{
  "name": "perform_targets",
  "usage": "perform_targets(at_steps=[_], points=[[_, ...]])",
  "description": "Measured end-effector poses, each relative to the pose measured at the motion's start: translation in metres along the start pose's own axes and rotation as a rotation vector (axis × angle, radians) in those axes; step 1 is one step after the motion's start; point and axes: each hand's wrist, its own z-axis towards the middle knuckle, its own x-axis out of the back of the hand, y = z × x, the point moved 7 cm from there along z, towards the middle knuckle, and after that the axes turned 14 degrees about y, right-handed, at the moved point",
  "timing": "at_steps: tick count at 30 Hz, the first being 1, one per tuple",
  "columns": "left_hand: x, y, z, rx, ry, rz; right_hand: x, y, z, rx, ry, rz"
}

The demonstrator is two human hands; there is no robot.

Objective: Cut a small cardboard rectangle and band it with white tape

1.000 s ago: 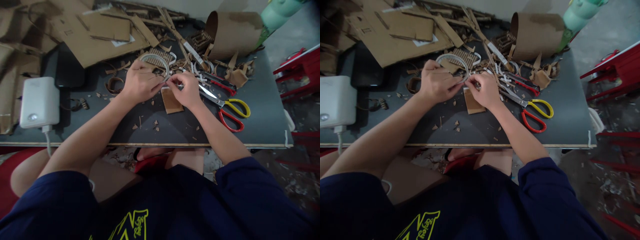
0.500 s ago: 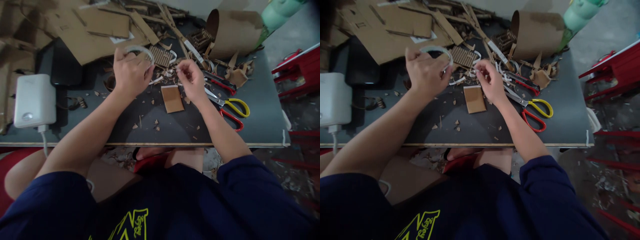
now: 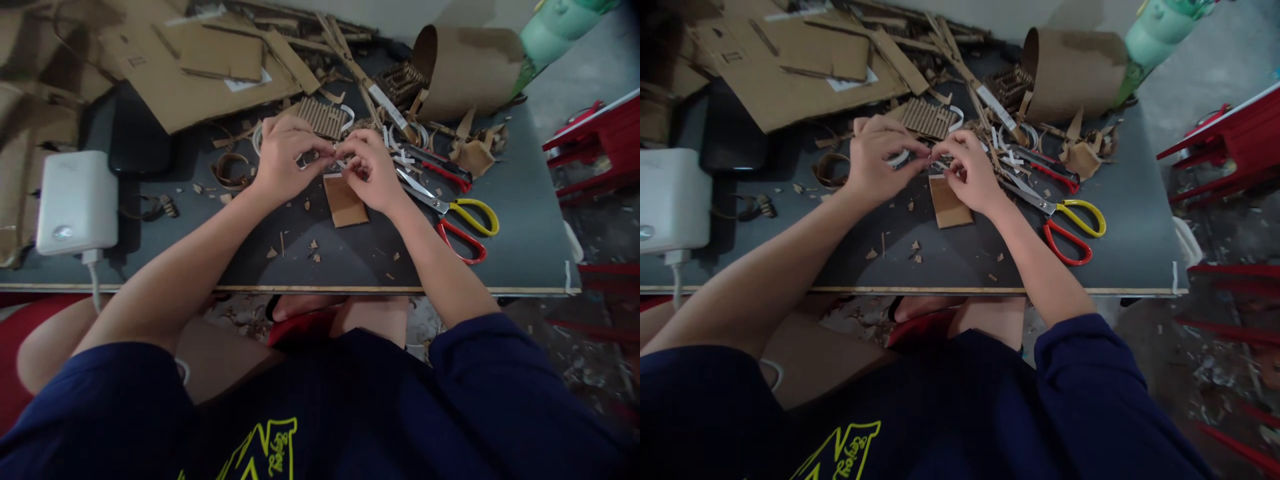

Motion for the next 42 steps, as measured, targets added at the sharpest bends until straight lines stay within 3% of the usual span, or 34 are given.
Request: perform_targets(at_steps=[5,10,14,19,25,32,36,38,42], points=[[0.001,-0.007,-0.001,0.098,-0.055,0.056,0.005,-0.006,0.001,-0.081,-0.021,0.126],[0.01,0.004,0.004,0.178,-0.076,0.189,0.002,-0.011,0.0,-0.185,0.009,0.248],[0.011,0.005,0.005,0.249,-0.129,0.255,0.0,0.006,-0.001,-0.289,0.114,0.223],[0.007,-0.029,0.0,0.584,0.01,-0.085,0.013,0.038,-0.001,-0.34,0.256,0.135],[-0.01,-0.046,-0.007,0.79,-0.029,-0.354,0.011,0.032,-0.001,-0.338,0.194,0.071],[-0.014,-0.029,-0.004,0.741,-0.035,-0.49,0.015,0.034,0.002,-0.337,0.24,0.036],[-0.013,-0.029,-0.005,0.736,-0.041,-0.406,0.016,0.031,0.004,-0.304,0.231,0.031],[-0.004,-0.027,-0.003,0.632,-0.036,-0.209,0.019,0.026,0.005,-0.288,0.225,0.015],[0.024,-0.014,0.004,0.289,0.044,0.209,0.034,0.019,0.007,-0.281,0.213,-0.043]])
